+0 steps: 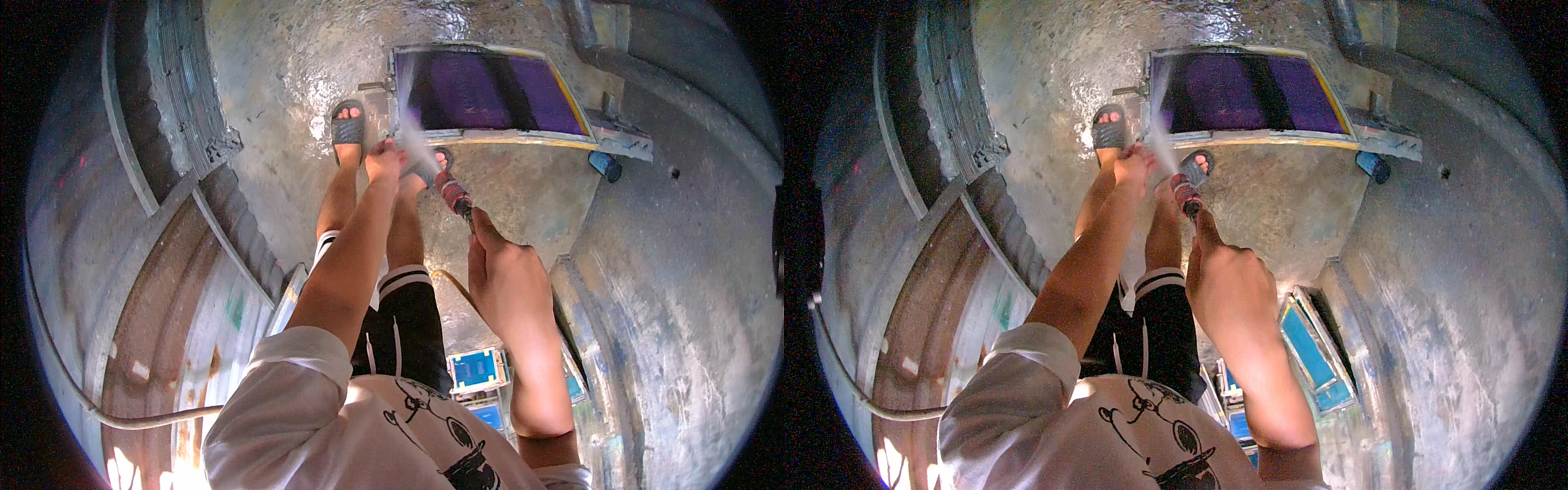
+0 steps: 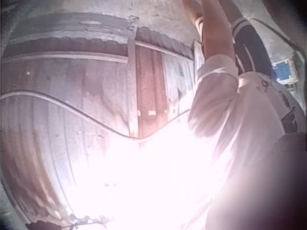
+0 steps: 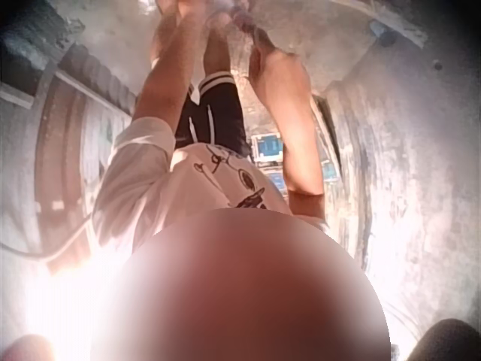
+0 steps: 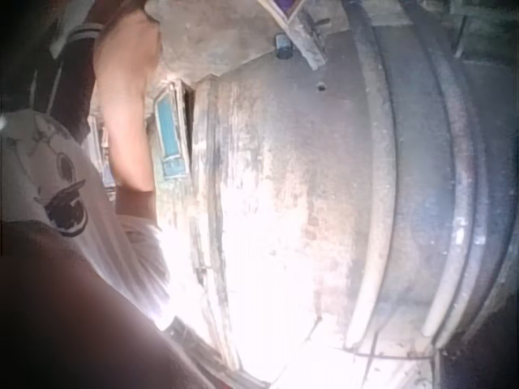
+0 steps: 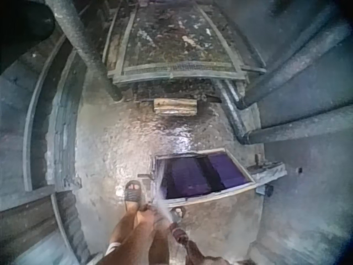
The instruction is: The person uses a high-pressure water hose to clean a purple screen frame. They hold the frame with one hand and spray the mesh surface with the other, rinsing off accumulated dirt and debris. The person rotates the frame to clean different sections thoroughly.
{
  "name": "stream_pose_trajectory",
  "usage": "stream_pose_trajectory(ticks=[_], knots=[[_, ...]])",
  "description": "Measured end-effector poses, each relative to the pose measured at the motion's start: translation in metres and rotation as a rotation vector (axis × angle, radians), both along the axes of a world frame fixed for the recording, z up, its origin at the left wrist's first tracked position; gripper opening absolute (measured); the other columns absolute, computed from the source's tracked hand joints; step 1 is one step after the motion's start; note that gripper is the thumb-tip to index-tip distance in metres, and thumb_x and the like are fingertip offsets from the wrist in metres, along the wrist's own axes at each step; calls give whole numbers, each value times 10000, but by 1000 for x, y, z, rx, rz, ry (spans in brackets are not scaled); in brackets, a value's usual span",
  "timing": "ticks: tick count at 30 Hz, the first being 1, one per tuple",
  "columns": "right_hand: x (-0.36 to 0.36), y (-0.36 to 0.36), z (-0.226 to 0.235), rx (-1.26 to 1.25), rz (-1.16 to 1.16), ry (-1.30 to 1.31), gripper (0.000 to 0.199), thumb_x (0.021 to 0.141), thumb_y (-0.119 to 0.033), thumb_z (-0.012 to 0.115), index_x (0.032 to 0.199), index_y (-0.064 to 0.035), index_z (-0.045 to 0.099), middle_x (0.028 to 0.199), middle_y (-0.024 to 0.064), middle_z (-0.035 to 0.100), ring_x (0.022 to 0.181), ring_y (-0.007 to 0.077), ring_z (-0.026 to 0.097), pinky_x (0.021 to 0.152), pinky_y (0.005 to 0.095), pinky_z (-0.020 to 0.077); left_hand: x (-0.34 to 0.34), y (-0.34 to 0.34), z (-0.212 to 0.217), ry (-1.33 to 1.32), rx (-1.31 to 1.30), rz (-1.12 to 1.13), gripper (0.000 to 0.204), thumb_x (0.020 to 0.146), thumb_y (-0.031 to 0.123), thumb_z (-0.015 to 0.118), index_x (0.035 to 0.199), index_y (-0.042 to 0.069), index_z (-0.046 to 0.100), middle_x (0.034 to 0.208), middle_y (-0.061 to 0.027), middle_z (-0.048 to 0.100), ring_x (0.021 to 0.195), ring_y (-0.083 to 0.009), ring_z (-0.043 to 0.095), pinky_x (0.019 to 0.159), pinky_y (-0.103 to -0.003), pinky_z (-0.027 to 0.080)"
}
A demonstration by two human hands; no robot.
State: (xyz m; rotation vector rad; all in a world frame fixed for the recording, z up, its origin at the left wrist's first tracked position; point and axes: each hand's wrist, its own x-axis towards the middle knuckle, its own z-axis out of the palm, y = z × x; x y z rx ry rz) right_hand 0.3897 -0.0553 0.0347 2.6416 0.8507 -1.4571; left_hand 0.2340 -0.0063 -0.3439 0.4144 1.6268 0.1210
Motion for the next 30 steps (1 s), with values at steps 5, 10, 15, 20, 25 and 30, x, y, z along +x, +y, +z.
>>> stream_pose_trajectory(ticks=[5,10,15,20,25,30], knots=[[0,0,-9,17,-11,9,393,954,-176,548,1333,-78,576,713,274,671,702,458,693,657,551,569,0,4,-3,3,-13,2,235,1026,202,583,1192,42,538,1016,-101,620,822,-225,659,682,-352,581],[2,9,-12,42,-93,-16,317,960,-135,581,1254,-38,655,751,312,624,734,473,656,657,530,523,0,3,-2,5,16,-61,268,1028,216,580,1176,-7,581,995,-104,650,798,-213,677,669,-344,586],[5,11,-19,56,-97,-14,315,961,-132,587,1252,-34,656,759,312,624,741,471,657,660,525,523,-2,2,-6,12,46,-69,301,1029,239,584,1163,-30,604,995,-106,668,774,-206,686,652,-339,588],[12,17,-25,76,-93,-25,314,962,-124,581,1251,-29,656,783,305,637,760,468,663,677,528,528,-7,4,-9,-43,-3,-19,265,1017,205,609,1196,37,511,925,-96,626,755,-226,667,646,-355,566],[22,25,-33,101,-47,-54,308,960,-124,566,1237,-26,660,823,302,651,788,475,661,711,542,532,-5,6,-9,-61,9,-61,250,1020,187,601,1197,36,509,913,-78,623,753,-233,662,665,-361,562],[32,42,-38,87,-21,-44,287,955,-116,544,1198,-31,670,835,299,658,807,480,659,732,559,530,-17,14,-12,-160,-28,-128,188,1032,184,561,1137,30,542,930,-78,630,806,-242,661,740,-394,560]])
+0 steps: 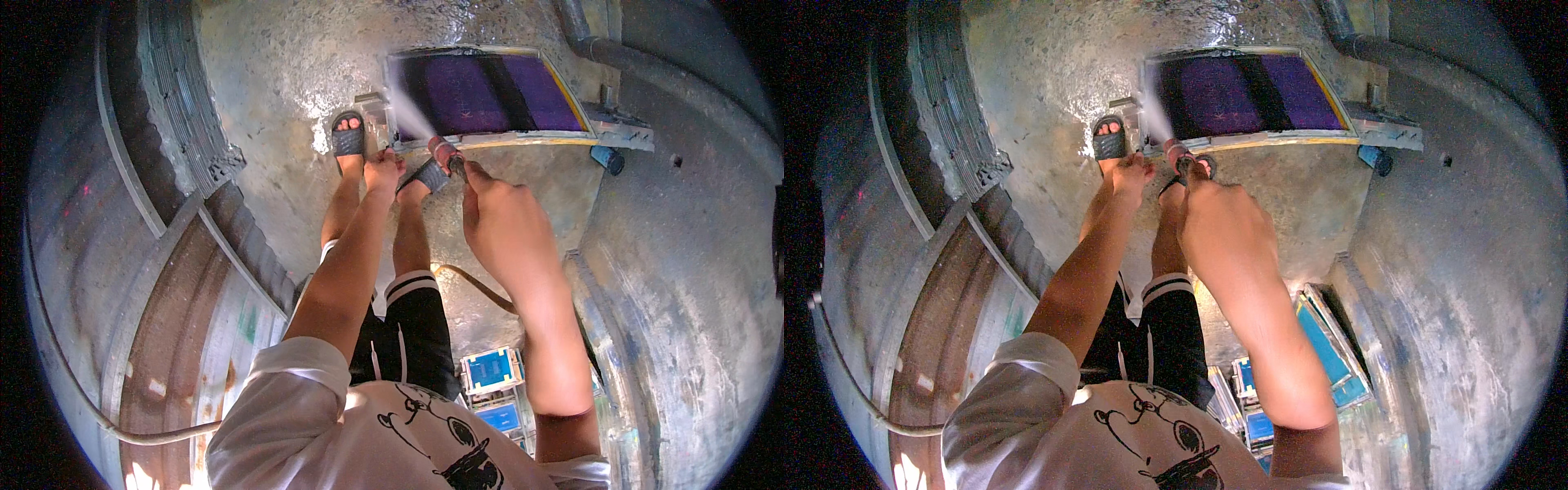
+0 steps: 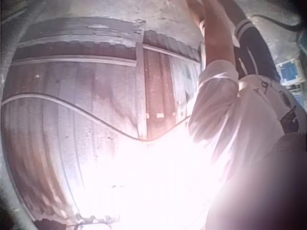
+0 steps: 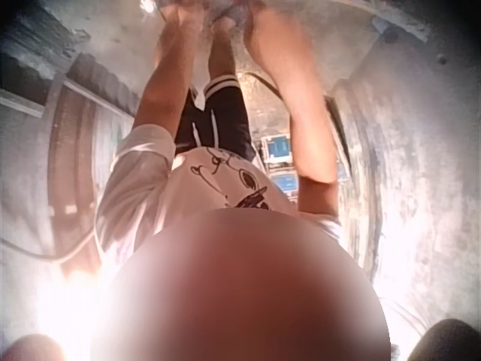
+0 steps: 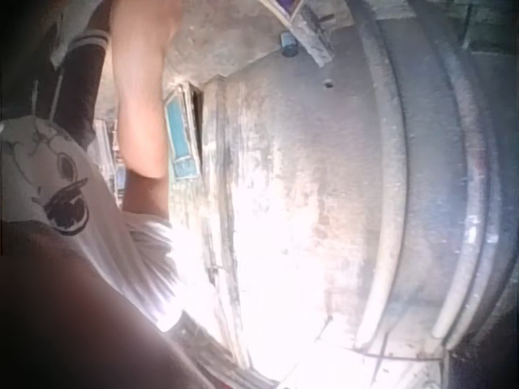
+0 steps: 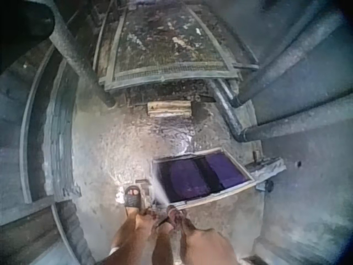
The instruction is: The person uses a high-pressure water hose to clean a purple screen frame. They hold the frame with one hand and spray the mesh surface with the other, rinsing off accumulated dirt and debris. The person rotates the frame to clean different sections thoroughly.
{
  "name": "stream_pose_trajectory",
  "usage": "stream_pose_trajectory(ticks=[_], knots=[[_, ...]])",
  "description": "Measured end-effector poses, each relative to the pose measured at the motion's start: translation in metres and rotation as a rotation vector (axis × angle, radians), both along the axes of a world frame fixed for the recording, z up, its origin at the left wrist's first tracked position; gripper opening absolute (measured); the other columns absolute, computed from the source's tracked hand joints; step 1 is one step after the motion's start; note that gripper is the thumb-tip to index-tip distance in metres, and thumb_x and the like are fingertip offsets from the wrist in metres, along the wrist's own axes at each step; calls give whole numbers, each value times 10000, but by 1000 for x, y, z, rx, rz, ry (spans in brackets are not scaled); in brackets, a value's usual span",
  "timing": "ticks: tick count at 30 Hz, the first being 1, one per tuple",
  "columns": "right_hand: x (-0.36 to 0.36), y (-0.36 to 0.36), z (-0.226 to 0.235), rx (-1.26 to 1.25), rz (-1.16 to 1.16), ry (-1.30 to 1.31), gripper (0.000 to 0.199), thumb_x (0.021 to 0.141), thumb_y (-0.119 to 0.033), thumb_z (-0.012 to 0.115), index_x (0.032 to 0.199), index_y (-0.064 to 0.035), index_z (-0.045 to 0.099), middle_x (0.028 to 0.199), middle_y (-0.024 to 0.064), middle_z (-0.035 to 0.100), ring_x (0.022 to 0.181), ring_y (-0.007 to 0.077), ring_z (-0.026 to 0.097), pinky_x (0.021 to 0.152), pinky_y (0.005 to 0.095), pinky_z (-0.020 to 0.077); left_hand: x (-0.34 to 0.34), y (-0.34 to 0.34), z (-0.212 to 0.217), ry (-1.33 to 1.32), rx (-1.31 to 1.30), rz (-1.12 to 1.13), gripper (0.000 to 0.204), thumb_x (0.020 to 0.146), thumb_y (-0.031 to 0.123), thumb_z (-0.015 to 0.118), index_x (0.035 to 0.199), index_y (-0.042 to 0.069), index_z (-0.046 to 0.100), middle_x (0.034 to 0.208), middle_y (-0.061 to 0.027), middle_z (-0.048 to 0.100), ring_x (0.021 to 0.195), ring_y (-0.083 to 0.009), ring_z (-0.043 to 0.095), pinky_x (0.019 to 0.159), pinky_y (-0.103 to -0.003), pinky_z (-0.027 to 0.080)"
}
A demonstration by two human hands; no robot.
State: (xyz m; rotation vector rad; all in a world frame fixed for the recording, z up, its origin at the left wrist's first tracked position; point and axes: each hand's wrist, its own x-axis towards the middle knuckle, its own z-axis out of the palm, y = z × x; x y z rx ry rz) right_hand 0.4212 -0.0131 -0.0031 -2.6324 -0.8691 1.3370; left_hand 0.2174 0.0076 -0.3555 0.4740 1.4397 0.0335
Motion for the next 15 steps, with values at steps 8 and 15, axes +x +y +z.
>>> stream_pose_trajectory(ticks=[8,15], knots=[[22,33,-19,-94,78,15,369,928,-139,546,1288,-130,632,967,255,711,959,419,699,831,520,569,-1,5,10,-11,-18,87,267,1017,217,606,1129,-24,577,890,-93,654,743,-200,683,643,-335,586],[38,53,-18,-142,113,45,391,912,-107,555,1287,-166,651,1078,223,711,1021,393,694,881,487,568,4,3,4,102,24,-42,253,1014,198,605,1140,-19,578,889,-100,657,744,-194,674,653,-327,582]])
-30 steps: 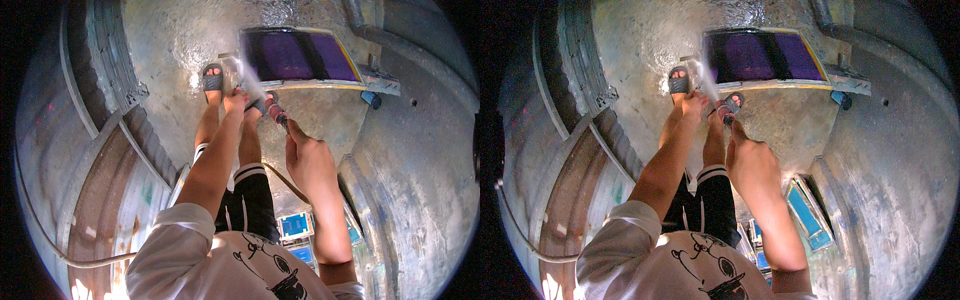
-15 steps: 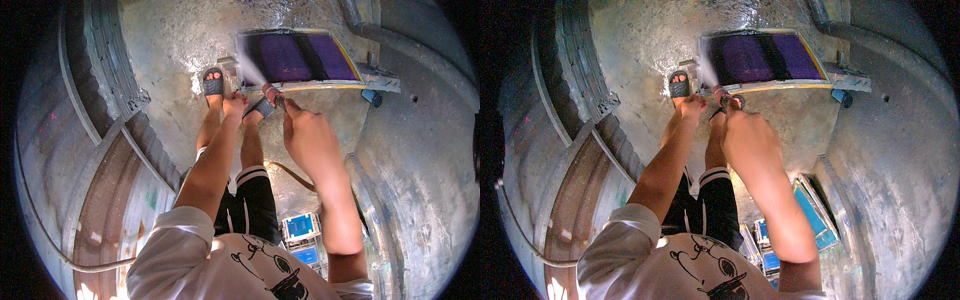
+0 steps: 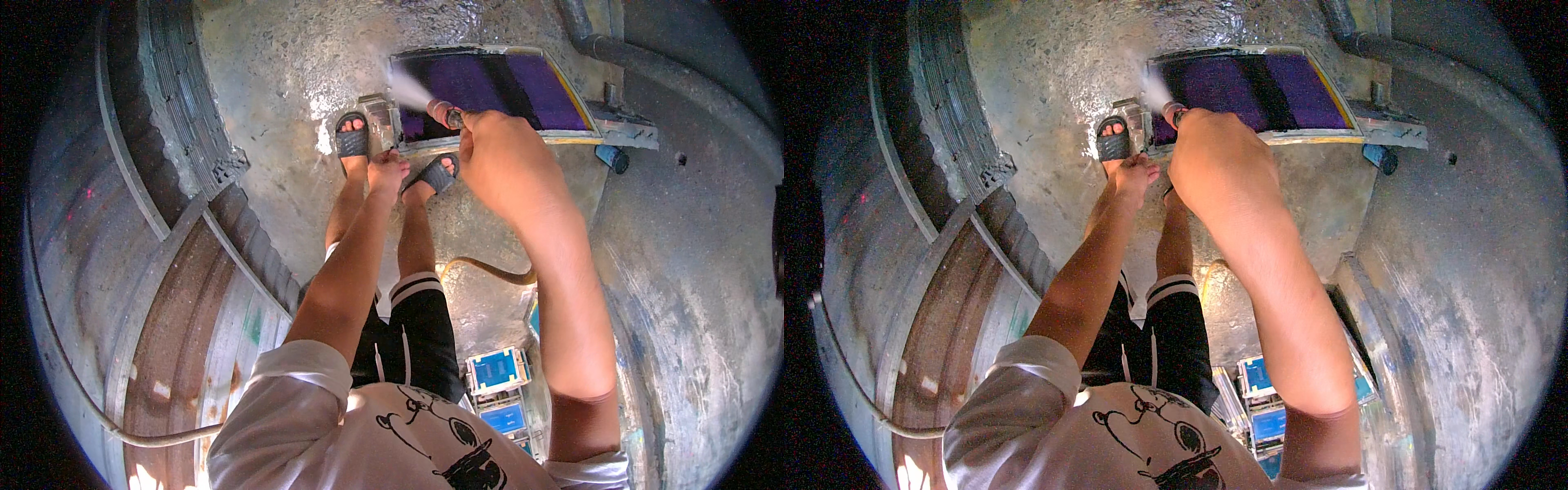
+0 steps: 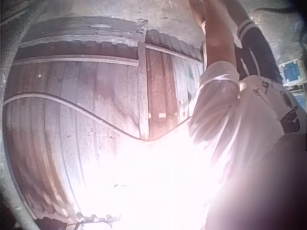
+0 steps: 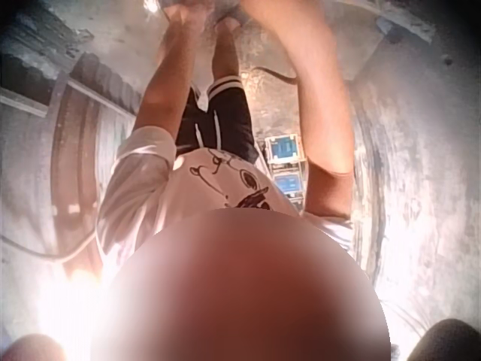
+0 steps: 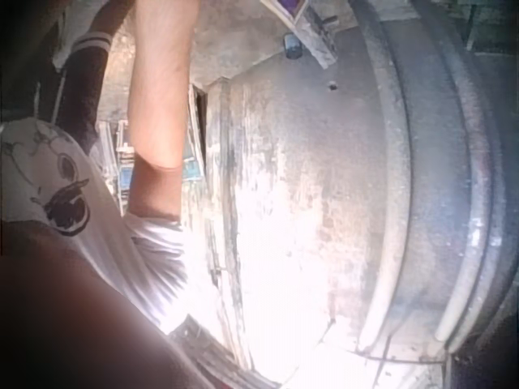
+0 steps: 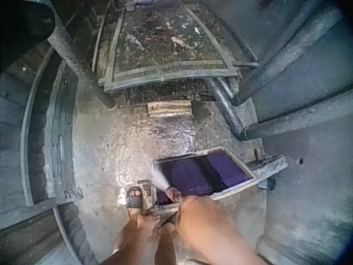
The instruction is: The person uses a high-pressure water hose to clean a purple screen frame. They hold the frame with one hand and spray the mesh surface with the other, rinsing off accumulated dirt and debris. The person rotates the frame to clean different sections thoroughly.
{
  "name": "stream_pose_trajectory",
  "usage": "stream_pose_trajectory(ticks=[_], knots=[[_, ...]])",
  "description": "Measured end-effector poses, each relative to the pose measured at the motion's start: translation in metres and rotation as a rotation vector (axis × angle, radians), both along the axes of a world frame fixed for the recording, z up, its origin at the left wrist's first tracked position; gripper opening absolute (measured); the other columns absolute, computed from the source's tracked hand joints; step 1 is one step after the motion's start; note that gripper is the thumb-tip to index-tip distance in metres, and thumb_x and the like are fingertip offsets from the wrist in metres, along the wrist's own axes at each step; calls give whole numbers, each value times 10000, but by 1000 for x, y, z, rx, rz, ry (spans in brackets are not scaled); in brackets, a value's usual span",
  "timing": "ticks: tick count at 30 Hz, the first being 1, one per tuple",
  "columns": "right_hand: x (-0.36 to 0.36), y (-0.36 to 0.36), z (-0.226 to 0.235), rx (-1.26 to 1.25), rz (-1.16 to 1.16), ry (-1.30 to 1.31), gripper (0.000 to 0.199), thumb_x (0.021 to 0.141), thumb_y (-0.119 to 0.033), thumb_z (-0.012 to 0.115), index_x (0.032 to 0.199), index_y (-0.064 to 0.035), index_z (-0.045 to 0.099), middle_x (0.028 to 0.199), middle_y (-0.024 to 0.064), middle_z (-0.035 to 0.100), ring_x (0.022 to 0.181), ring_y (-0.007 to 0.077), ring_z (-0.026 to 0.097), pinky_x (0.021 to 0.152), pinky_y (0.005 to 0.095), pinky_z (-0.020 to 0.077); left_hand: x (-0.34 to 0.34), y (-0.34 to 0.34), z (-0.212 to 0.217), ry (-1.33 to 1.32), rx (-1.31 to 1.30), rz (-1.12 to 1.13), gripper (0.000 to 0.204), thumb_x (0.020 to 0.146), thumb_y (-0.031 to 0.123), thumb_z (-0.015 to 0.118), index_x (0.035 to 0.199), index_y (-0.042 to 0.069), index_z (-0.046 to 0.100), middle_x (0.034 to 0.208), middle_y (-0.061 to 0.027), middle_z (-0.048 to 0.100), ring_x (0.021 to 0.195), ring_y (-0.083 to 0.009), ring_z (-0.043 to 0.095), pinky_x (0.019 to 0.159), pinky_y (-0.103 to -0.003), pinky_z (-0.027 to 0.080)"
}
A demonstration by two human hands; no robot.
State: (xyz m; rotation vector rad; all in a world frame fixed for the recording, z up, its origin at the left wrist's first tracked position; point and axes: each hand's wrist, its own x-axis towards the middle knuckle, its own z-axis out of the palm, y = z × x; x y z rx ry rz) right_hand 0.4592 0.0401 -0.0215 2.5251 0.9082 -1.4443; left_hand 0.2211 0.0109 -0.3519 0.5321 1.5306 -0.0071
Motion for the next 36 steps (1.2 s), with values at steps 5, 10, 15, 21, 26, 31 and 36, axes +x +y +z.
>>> stream_pose_trajectory(ticks=[5,10,15,21,26,31,36], knots=[[4,4,-1,-23,0,-5,421,910,-106,558,1313,-192,644,1119,213,706,1044,381,692,907,479,562,8,2,10,37,-7,-17,222,1020,176,585,1128,-18,594,871,-98,664,726,-187,671,641,-320,578],[4,3,-8,-35,-4,-2,429,915,-111,550,1322,-212,644,1122,216,704,1058,388,685,919,487,554,8,3,12,38,-6,-1,214,1023,164,575,1124,-23,600,852,-95,666,702,-180,666,621,-309,571],[5,-4,-16,-19,-12,-2,409,930,-132,533,1311,-214,654,1127,221,701,1060,397,682,923,493,547,5,0,6,5,5,7,220,1023,170,584,1125,-25,598,834,-91,663,683,-172,659,611,-293,563],[4,-7,-19,0,-19,-16,402,935,-129,518,1302,-212,660,1128,224,698,1059,403,677,925,497,542,-1,-3,0,-27,15,39,241,1010,154,605,1174,-21,573,895,-88,667,699,-180,667,599,-290,551],[3,-7,-21,23,-26,-29,403,937,-118,507,1299,-206,660,1117,220,700,1054,411,674,917,501,544,-8,-5,-8,-81,24,70,268,1005,157,614,1206,-8,551,989,-88,662,722,-195,676,611,-304,558],[5,-10,-25,19,-3,-24,426,931,-105,501,1314,-212,653,1102,228,701,1043,410,678,911,508,544,-3,-7,-5,-39,48,9,248,1017,188,602,1155,-16,572,916,-77,666,732,-188,681,618,-301,564],[4,-14,-31,39,-60,-17,445,924,-108,502,1332,-217,643,1085,242,701,1030,417,680,911,514,541,0,-5,0,-32,65,-15,281,1029,232,591,1122,-33,588,872,-79,664,738,-181,682,624,-296,569]])
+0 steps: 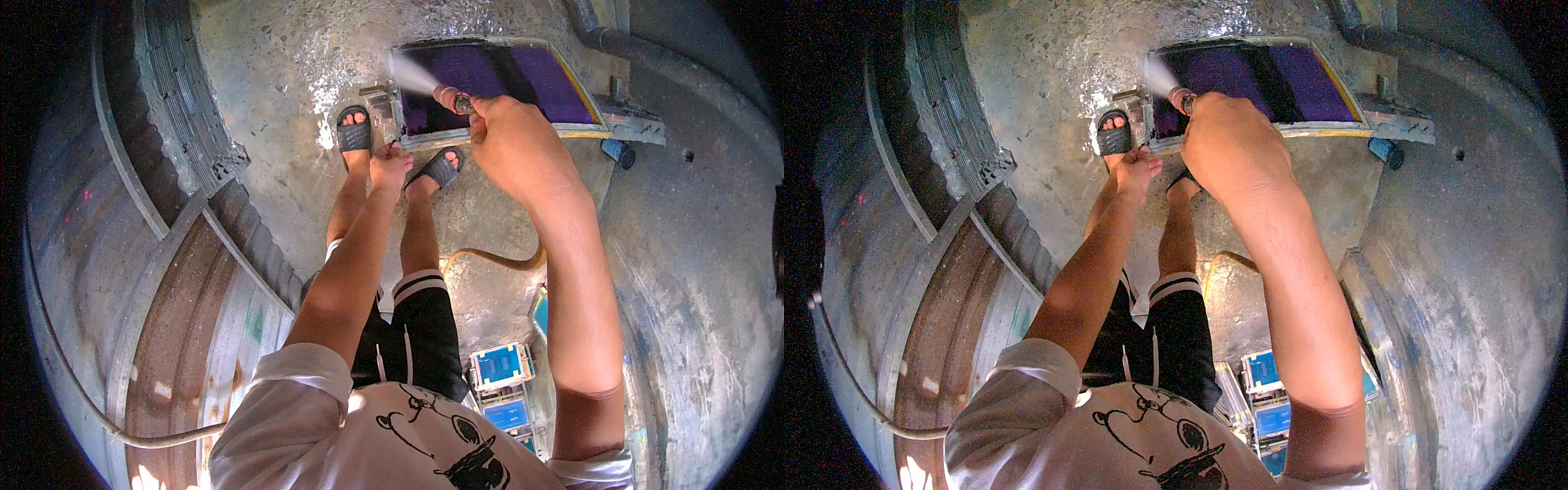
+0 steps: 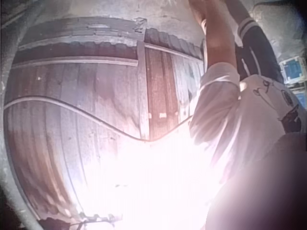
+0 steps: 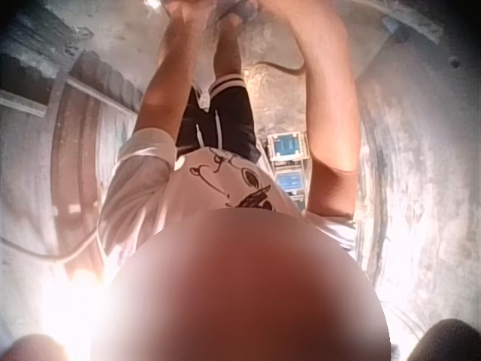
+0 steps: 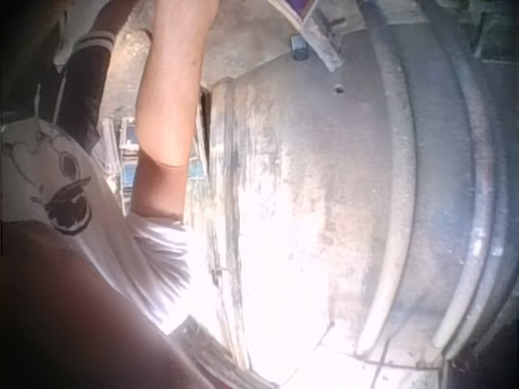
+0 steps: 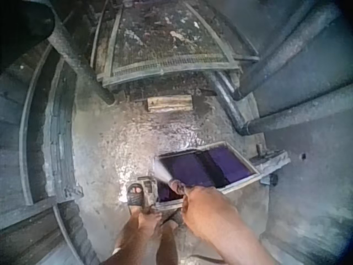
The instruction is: The person uses a high-pressure water hose to clean a purple screen frame. They hold the frame with one hand and spray the mesh surface with the other, rinsing off accumulated dirt and debris. The person rotates the frame to clean different sections thoroughly.
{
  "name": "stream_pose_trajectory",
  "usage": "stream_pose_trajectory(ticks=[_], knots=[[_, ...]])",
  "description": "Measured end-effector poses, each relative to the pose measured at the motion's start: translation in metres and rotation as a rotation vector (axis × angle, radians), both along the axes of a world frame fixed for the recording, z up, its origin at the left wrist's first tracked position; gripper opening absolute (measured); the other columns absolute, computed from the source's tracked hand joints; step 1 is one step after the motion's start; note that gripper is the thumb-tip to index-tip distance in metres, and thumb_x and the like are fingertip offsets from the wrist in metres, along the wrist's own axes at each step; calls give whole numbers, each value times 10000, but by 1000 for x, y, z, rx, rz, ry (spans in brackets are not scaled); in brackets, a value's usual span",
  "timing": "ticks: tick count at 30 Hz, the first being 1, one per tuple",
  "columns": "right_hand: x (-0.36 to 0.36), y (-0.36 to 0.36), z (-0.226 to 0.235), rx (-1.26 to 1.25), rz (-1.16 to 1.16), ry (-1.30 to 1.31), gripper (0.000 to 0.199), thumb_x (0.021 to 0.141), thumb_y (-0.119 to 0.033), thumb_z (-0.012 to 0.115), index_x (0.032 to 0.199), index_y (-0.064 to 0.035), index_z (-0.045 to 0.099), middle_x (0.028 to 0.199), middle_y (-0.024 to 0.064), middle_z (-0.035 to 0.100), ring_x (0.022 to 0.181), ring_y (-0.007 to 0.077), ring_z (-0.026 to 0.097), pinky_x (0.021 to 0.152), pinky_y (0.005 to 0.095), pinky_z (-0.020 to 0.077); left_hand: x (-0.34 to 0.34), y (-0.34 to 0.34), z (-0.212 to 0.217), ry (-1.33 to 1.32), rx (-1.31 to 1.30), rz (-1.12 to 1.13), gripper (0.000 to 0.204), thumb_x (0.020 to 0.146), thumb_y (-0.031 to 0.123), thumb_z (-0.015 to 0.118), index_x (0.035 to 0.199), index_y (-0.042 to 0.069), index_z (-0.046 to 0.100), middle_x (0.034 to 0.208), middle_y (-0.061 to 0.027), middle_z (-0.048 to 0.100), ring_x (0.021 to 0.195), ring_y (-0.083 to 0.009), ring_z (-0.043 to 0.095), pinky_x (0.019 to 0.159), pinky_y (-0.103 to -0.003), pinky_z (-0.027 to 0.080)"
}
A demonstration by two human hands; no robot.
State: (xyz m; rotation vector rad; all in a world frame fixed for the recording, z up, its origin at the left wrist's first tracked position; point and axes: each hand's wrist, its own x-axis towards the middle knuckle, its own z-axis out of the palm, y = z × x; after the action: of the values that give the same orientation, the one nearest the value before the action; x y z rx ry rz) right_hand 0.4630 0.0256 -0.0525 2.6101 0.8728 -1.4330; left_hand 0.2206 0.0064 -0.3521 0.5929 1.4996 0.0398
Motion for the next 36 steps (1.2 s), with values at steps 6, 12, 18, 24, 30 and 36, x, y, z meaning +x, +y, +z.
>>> stream_pose_trajectory(ticks=[6,12,18,24,30,36], knots=[[1,-4,-2,21,1,3,448,923,-114,509,1336,-227,642,1088,244,698,1041,409,676,917,506,541,1,-1,2,14,20,-21,288,1030,230,591,1134,-39,589,878,-90,670,732,-177,682,624,-290,568],[3,-4,2,7,-1,2,448,935,-116,496,1342,-239,636,1099,240,697,1047,404,676,921,499,541,1,-1,4,13,25,-43,263,1034,209,575,1146,-30,578,898,-93,667,759,-189,686,649,-305,574],[3,-5,3,2,-29,8,453,942,-105,487,1351,-236,628,1116,239,694,1057,399,677,921,494,544,1,-1,5,19,25,-74,247,1050,197,538,1173,-17,545,928,-103,651,813,-218,683,701,-339,586],[3,-10,2,-13,-58,-3,457,942,-94,485,1354,-231,627,1119,239,695,1057,398,679,924,496,544,6,1,11,59,1,-68,290,1052,202,531,1223,-33,532,952,-103,640,817,-213,680,702,-337,584],[4,-16,1,2,-65,-5,429,937,-101,501,1328,-211,643,1080,247,703,1035,405,685,903,500,550,4,3,10,36,-11,-85,317,1051,192,531,1256,-49,516,947,-104,633,824,-221,684,701,-336,586],[-10,-41,6,50,-30,-11,249,930,-148,544,1094,-80,719,947,265,713,930,421,708,833,510,570,5,-1,5,25,23,-28,289,1041,184,555,1208,-48,511,934,-120,634,790,-236,676,686,-352,588]])
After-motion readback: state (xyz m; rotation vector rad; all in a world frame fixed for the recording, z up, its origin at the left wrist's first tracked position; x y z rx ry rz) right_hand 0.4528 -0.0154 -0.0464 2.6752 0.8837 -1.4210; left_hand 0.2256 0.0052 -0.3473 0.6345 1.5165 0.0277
